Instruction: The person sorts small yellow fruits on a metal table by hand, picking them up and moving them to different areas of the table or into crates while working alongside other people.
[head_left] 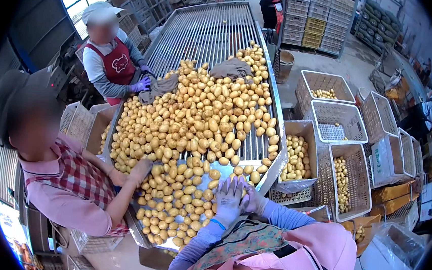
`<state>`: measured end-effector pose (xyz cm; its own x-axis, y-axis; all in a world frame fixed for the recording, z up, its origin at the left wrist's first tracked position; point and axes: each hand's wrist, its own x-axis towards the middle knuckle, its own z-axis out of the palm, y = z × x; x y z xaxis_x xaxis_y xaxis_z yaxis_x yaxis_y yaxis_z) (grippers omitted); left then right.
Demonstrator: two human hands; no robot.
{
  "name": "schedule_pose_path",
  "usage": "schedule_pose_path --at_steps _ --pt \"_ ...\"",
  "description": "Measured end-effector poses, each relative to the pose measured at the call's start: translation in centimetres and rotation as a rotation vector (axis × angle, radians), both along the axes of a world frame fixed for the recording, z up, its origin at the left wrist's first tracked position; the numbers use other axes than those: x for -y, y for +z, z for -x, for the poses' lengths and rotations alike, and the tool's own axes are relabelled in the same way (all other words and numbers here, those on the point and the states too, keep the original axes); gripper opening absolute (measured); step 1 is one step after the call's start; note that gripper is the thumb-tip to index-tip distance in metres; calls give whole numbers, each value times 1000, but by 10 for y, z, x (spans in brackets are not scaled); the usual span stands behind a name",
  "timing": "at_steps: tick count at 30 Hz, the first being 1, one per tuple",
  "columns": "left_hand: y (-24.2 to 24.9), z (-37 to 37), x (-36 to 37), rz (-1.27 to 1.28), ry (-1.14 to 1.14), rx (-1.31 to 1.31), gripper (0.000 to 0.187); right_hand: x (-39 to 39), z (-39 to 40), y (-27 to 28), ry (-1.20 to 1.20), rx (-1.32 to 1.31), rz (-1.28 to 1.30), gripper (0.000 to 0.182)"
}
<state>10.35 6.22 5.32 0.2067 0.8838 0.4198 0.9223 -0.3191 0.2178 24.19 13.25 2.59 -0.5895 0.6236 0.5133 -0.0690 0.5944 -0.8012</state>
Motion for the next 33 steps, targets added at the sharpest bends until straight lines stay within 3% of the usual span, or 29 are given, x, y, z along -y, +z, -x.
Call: schedule_pose_path --at_steps 3,5,6,7,8,9,10,11,13,15,16,17,18,19,21,22,24,25,27,29,31,33 --pt "9 0 12 11 -66 109 62 -13 -21 -8 497 -770 1915 31" --pt "-3 15 35 124 -61 214 67 -62 -73 7 999 -1028 1496 32" --pt "-18 29 51 166 -22 99 69 -75 -111 59 665 -1355 1762 33" --pt "-36 45 72 213 19 -14 70 -109 -153 68 220 -1135 1235 33" --pt "-62 66 100 251 17 -93 70 -125 -174 89 -388 -1013 869 27" --pt "-78 89 119 286 13 -174 70 -133 -211 83 -329 -1223 996 25" --pt "-58 103 126 396 27 -255 68 -144 -235 70 -259 -1432 1116 25" --pt "-34 119 129 502 42 -336 67 -152 -230 54 -253 -1428 1112 25" --pt "-77 165 109 537 264 -14 69 -156 -224 0 -758 -217 474 33" --pt "-109 179 83 208 586 -167 72 -164 -157 -73 -769 164 690 41" --pt "-125 172 65 159 698 -280 73 -74 -84 35 -667 259 241 41" --pt "-136 156 52 156 702 -282 73 -67 -56 23 -577 834 -164 50" --pt "-143 136 42 34 767 -175 75 -51 -27 47 -224 1075 -160 63" --pt "-145 117 35 -86 827 -72 76 -39 -2 6 -152 917 -191 71" --pt "-66 73 56 599 589 -199 78 7 39 6 -67 1073 -362 70" --pt "-69 75 66 596 595 -194 78 21 49 -6 -11 1041 -395 71" --pt "-89 85 108 353 243 136 72 26 55 -22 42 1010 -425 72" --pt "-91 97 122 351 241 138 72 23 49 -29 172 940 -453 72" --pt "-87 133 151 340 242 -223 72 6 34 -43 301 867 -472 72" --pt "-70 156 157 394 407 -209 72 -45 15 -50 189 933 -343 76" --pt "-83 159 142 366 339 -166 76 -77 -2 -35 -137 983 -172 83" --pt "-81 139 138 450 630 -127 82 -85 -5 3 -323 1170 -244 90"
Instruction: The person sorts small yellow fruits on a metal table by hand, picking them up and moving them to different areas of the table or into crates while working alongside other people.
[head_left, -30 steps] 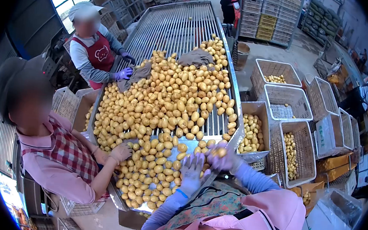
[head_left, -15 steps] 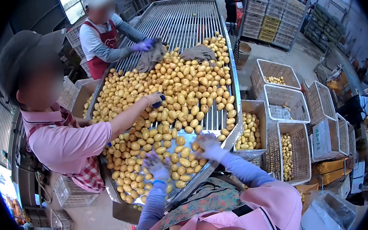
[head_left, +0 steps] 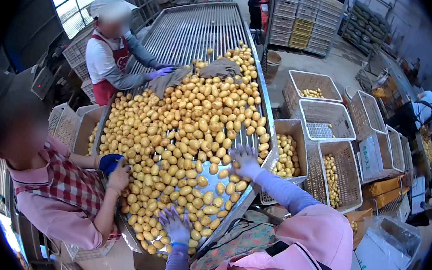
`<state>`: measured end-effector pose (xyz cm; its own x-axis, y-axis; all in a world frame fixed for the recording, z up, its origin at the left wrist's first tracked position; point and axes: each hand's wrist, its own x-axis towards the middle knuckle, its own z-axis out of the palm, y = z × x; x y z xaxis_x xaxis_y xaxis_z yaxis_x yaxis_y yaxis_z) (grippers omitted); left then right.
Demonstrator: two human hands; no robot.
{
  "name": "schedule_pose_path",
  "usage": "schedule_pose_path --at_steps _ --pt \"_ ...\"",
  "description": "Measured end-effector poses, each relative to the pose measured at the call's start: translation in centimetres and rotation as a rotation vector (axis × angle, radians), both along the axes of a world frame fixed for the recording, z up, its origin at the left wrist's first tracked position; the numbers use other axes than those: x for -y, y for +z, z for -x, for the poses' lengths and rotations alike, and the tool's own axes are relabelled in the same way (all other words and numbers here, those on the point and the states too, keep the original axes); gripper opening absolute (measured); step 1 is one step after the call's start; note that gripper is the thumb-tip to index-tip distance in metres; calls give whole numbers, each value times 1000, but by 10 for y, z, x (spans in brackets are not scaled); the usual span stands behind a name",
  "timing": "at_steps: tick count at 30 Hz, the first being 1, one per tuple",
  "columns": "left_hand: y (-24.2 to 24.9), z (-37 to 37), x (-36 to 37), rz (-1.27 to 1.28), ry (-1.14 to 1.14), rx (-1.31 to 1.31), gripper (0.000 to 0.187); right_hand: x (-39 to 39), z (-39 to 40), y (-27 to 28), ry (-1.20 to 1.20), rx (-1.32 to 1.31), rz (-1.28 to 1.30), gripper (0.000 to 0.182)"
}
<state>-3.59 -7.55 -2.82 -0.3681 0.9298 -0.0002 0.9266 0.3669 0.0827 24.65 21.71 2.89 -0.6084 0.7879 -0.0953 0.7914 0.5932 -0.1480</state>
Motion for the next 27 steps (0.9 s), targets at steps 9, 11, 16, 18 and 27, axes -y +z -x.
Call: schedule_pose_path --at_steps 9,11,16,18,27 --pt "-19 -88 -99 -211 -252 9 83 10 49 -29 -24 -137 43 78" --pt "-12 -79 -73 -198 -297 73 83 26 47 -40 228 -142 -47 79" --pt "-15 -14 29 -109 -317 49 71 87 54 -76 710 -364 -23 85" --pt "15 -17 41 -21 -39 117 72 103 74 -68 734 -315 283 83" --pt "-24 -12 -7 21 -376 -197 87 80 78 -69 861 -407 259 45"
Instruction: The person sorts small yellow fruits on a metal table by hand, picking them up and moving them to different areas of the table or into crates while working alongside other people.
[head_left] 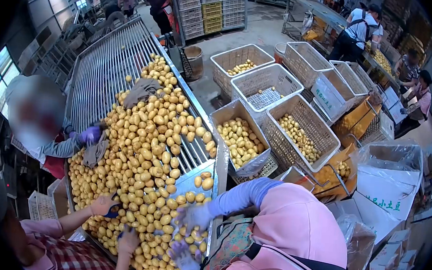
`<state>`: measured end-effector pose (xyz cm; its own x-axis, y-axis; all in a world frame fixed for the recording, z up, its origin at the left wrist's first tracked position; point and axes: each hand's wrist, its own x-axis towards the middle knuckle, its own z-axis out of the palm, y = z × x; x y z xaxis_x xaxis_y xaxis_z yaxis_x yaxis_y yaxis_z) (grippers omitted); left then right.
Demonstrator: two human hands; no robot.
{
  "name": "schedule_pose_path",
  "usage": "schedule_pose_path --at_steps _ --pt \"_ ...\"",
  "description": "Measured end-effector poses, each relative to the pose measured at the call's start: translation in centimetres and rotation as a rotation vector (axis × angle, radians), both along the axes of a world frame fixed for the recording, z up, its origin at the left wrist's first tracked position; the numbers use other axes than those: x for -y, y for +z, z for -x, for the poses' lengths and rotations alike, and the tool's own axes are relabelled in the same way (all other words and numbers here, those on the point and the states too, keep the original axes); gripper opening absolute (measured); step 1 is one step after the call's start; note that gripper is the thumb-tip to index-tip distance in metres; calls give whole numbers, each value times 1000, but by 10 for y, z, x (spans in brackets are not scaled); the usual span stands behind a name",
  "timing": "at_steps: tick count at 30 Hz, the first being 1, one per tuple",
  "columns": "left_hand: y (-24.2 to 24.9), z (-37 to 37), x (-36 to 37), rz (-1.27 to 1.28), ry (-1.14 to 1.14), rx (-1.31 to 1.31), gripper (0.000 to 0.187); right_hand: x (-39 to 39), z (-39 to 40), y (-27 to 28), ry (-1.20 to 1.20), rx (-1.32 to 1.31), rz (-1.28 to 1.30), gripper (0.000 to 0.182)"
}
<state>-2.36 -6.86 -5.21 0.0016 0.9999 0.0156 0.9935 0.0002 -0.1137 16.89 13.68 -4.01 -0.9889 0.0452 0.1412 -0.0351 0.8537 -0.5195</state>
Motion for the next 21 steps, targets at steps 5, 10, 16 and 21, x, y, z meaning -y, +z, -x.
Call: schedule_pose_path --at_steps 5,10,16,21 --pt "-2 62 -4 -54 258 33 87 -87 -37 52 -552 296 19 47" --pt "-18 -12 -118 -270 439 -99 79 -106 11 72 -822 295 -34 75" --pt "28 -78 -68 -29 91 186 78 -77 40 24 -621 117 -195 89" --pt "1 -22 16 115 85 343 72 -47 -14 18 -393 63 -217 84"
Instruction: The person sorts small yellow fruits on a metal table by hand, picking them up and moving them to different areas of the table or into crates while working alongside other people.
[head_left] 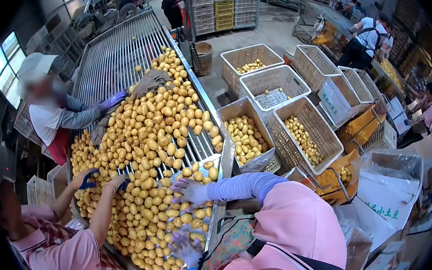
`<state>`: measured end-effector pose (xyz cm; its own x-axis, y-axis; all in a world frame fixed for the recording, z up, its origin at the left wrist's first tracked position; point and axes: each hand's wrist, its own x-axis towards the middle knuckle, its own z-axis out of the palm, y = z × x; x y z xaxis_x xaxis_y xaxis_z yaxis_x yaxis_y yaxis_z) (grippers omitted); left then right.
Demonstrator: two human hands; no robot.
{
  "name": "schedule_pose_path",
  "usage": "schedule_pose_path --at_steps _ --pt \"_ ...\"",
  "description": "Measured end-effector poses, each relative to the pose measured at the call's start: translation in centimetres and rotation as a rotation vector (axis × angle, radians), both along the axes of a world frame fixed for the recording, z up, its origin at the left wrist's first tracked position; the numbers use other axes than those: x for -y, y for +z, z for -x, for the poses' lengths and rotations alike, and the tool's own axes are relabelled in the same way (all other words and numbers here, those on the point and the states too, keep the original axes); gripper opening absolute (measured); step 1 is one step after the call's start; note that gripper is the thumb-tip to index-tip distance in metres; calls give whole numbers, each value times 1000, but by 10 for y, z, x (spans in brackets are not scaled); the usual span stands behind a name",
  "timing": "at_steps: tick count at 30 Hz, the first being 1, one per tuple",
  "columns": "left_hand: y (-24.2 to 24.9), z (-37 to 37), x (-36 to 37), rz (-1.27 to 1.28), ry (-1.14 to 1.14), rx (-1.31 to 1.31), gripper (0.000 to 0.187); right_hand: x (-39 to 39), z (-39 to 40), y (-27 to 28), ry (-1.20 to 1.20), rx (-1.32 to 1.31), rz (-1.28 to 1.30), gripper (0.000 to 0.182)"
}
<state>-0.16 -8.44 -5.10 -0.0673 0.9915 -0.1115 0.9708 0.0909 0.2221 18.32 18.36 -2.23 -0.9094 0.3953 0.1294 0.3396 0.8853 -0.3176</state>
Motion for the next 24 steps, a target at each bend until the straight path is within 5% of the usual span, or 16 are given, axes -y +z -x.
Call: schedule_pose_path --at_steps 2,3,5,6,8,9,13,15,17,18,19,21,23,24 --pt "0 28 20 -362 -154 -515 72 22 -2 -2 76 -43 4 86" --pt "-3 37 27 -358 -156 -517 72 33 4 -11 75 -46 8 86" --pt "-9 48 32 -123 382 -377 72 57 18 -24 111 -89 13 85" --pt "5 45 19 -123 382 -384 72 65 26 -24 112 -96 13 85" --pt "43 32 -18 284 712 -309 73 80 34 -19 173 15 71 84" --pt "-44 63 -7 -438 406 -621 71 83 33 -17 173 11 77 84" --pt "-31 6 -38 -356 232 -668 73 69 16 -18 298 -8 105 67" --pt "32 -3 -28 -24 -130 -86 75 51 -9 -13 322 -152 62 53" --pt "26 32 -22 -37 -84 -177 76 24 -34 -12 203 45 150 49" --pt "23 53 -16 -43 -17 -268 78 20 -52 1 41 -126 129 47" --pt "12 69 -13 -195 121 -257 81 2 -56 14 -85 203 460 51" --pt "-11 89 -35 -70 418 -234 85 -9 -63 24 -351 46 96 65" --pt "-70 99 -64 -441 472 -639 86 -30 -46 19 -506 117 11 72" --pt "-25 71 -88 -105 712 -64 85 -39 -35 15 -570 144 30 74"
